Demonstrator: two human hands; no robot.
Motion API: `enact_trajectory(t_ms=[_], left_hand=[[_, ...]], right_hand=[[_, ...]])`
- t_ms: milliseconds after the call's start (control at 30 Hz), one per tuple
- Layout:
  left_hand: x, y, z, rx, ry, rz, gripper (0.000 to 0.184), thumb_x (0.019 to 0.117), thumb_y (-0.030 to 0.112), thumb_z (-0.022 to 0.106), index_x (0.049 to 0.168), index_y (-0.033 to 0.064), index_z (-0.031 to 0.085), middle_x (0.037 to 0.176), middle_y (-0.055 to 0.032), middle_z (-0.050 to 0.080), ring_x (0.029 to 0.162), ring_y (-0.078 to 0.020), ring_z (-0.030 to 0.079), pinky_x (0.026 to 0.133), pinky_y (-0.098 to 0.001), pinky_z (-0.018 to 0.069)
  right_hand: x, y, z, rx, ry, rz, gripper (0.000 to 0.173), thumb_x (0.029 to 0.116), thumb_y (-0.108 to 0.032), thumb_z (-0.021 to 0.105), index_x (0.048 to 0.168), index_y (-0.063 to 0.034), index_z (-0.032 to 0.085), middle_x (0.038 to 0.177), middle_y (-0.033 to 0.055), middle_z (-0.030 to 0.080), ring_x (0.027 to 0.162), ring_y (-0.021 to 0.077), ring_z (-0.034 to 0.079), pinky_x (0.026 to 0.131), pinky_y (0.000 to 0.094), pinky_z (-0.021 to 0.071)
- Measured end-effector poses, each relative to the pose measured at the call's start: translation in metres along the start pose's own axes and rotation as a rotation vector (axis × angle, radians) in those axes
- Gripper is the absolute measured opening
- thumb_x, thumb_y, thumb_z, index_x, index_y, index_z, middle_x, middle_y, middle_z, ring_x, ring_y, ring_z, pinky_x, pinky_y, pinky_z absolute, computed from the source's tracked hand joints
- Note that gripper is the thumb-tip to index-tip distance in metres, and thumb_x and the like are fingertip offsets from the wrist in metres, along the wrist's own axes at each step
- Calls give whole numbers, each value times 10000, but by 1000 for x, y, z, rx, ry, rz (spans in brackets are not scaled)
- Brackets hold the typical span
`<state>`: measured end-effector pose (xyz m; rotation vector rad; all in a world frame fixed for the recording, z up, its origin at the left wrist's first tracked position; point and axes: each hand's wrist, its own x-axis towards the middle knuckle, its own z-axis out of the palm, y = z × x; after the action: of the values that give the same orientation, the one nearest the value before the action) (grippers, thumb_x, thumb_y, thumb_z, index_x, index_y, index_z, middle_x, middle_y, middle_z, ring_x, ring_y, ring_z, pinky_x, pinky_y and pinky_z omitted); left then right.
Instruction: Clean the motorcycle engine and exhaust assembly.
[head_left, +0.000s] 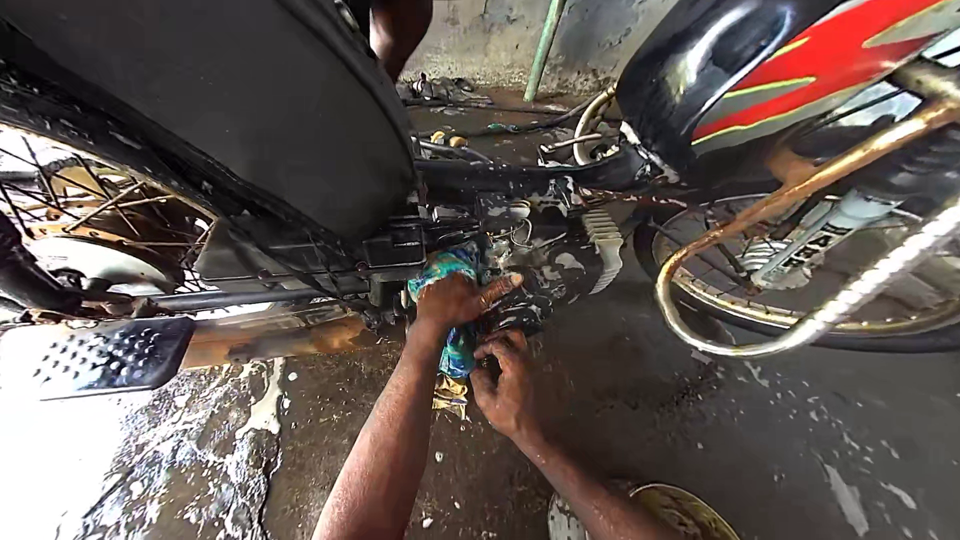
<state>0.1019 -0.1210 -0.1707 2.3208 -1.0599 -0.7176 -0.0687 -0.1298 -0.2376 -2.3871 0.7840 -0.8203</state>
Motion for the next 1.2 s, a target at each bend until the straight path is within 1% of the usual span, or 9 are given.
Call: enact_trajectory(t_ms=[133,200,267,367,433,567,767,967,1200], left_hand=[[-16,-36,71,-361,239,21,836,1033,693,300,1098,-28,717,1065,-267,710,1085,-425,672,962,-671,490],[-24,-51,94,-437,223,-47,881,1046,685,218,1071,-53,699,1024,-285,699,1022,-429,678,917,-655,506],[-25,-49,87,-484,310,-70,781,1064,627,322,1064,-57,697,997,-269,703,993,-405,687,912,-645,514],[-29,-44,72,-522,588,-26,432,1028,400,592,1211,17,671,1107,-188,716,1075,-315,686,980,-591,515],[-39,-53,82,-419,687,89,363,987,279,638,1238,16,648,1137,-188,707,1090,-321,680,977,-590,524],[-39,-53,82,57,467,164,372,995,264,618,1210,-33,683,1226,-269,678,1197,-430,633,1033,-628,470],[-19,-8,53,495,73,-180,394,1031,325,554,1159,-18,701,1227,-282,675,1214,-482,607,984,-682,449],[-19,-46,60,323,472,12,417,977,340,640,1245,24,684,1251,-251,677,1197,-437,638,959,-654,501],[-32,-39,56,219,443,45,397,1036,304,570,1238,-20,680,1225,-275,682,1187,-453,640,1002,-643,487]], right_hand=[[0,6,6,56,38,-10,183,797,-274,665,906,-157,754,1099,48,675,1039,235,639,828,460,546],[0,5,6,74,47,-5,173,785,-265,679,895,-153,751,1096,50,679,1018,238,652,794,462,552],[0,1,1,91,13,14,170,780,-235,695,907,-134,746,1116,70,676,1044,261,649,805,485,551],[1,0,0,110,-5,33,168,789,-228,687,915,-132,741,1134,75,665,1066,271,637,810,488,551],[2,1,0,113,4,37,172,781,-237,693,912,-138,744,1137,70,671,1066,272,636,808,490,548],[1,1,0,148,20,34,187,787,-231,711,934,-123,753,1141,77,672,1059,259,648,802,482,555],[1,-1,1,166,28,60,191,771,-224,701,930,-133,757,1137,65,677,1098,287,623,825,498,539],[-2,3,5,183,40,46,203,788,-247,683,938,-135,761,1155,59,677,1105,284,616,837,487,537],[0,1,3,202,31,94,190,786,-238,713,940,-137,763,1167,60,672,1111,292,620,818,495,554]])
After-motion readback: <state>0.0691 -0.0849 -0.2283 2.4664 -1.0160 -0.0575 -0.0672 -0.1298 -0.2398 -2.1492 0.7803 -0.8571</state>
